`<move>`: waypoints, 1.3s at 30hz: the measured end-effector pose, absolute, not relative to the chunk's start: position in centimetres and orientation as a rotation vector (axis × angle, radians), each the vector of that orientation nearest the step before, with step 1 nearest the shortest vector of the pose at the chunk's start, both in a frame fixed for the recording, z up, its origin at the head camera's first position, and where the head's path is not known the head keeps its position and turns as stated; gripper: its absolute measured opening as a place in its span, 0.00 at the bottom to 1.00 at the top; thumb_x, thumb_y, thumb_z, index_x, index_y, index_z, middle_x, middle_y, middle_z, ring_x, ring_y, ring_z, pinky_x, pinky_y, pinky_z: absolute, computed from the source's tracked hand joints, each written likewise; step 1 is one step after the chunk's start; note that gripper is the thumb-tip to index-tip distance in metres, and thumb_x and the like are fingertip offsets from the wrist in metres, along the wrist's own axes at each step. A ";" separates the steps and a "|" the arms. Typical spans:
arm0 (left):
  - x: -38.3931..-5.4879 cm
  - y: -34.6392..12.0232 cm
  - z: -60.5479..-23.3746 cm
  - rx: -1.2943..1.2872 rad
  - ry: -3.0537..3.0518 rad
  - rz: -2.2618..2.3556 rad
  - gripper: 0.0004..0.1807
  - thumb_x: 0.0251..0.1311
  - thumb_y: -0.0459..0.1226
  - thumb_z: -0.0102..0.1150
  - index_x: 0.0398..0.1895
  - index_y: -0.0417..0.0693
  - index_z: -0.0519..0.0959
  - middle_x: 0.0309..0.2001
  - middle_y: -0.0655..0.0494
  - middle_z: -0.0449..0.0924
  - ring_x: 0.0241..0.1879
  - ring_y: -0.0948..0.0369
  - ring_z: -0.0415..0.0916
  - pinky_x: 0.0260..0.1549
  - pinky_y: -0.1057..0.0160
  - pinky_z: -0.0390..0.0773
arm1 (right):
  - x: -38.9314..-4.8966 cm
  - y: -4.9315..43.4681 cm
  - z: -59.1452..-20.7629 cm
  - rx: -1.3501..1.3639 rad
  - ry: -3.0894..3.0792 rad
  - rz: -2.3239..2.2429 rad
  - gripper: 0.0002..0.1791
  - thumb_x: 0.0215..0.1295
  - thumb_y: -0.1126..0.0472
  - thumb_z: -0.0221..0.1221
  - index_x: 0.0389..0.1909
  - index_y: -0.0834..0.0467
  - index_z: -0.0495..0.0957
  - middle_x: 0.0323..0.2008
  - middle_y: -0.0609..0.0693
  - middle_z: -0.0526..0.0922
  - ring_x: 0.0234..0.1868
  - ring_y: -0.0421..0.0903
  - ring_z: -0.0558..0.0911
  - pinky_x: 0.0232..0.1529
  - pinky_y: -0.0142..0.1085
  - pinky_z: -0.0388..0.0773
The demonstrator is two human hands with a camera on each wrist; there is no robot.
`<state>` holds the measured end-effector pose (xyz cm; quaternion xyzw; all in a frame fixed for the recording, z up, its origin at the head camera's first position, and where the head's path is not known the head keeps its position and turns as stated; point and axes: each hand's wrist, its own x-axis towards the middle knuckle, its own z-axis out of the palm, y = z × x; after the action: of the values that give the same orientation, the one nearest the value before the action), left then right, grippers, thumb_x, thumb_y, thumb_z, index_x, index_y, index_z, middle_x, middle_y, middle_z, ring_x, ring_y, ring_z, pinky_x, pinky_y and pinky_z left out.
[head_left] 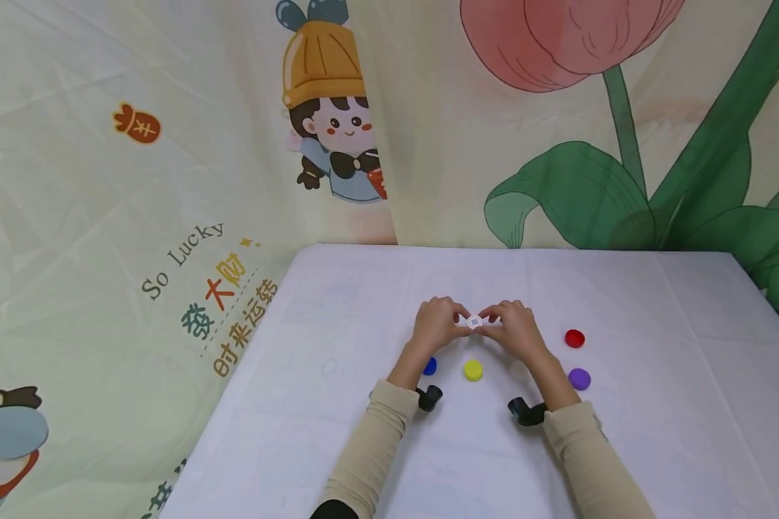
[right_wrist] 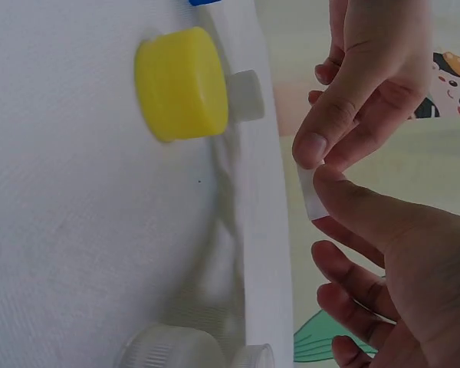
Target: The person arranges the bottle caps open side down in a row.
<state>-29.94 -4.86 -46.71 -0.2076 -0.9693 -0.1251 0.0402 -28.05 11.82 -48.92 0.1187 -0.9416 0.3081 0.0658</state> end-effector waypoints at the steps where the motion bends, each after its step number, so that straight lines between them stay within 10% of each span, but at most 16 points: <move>1: -30.0 -4.8 -46.9 -0.625 -2.983 -0.353 0.18 0.41 0.55 0.66 0.34 0.59 0.84 0.24 0.63 0.74 0.26 0.64 0.67 0.27 0.66 0.63 | -28.2 11.8 -49.1 0.355 -2.860 0.920 0.16 0.47 0.51 0.67 0.36 0.54 0.82 0.28 0.48 0.77 0.35 0.48 0.69 0.38 0.41 0.61; 16: -30.7 -3.6 -48.6 -0.582 -3.006 -0.098 0.14 0.39 0.56 0.65 0.29 0.63 0.85 0.32 0.60 0.79 0.35 0.58 0.68 0.33 0.62 0.65 | -28.8 11.1 -50.8 0.346 -2.945 0.748 0.15 0.46 0.52 0.68 0.34 0.55 0.84 0.31 0.51 0.78 0.34 0.49 0.68 0.36 0.42 0.62; 39: -30.3 1.5 -45.5 -0.716 -3.025 -0.082 0.24 0.43 0.57 0.63 0.46 0.64 0.79 0.42 0.59 0.76 0.41 0.59 0.69 0.38 0.64 0.68 | -26.9 17.5 -47.6 0.134 -2.961 0.865 0.19 0.50 0.59 0.65 0.45 0.59 0.79 0.40 0.61 0.76 0.44 0.58 0.68 0.44 0.53 0.59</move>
<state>-30.34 1.53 -45.47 -0.2302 -0.9727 -0.0262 0.0161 -26.93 17.48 -47.62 0.0434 -0.9586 0.2801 0.0271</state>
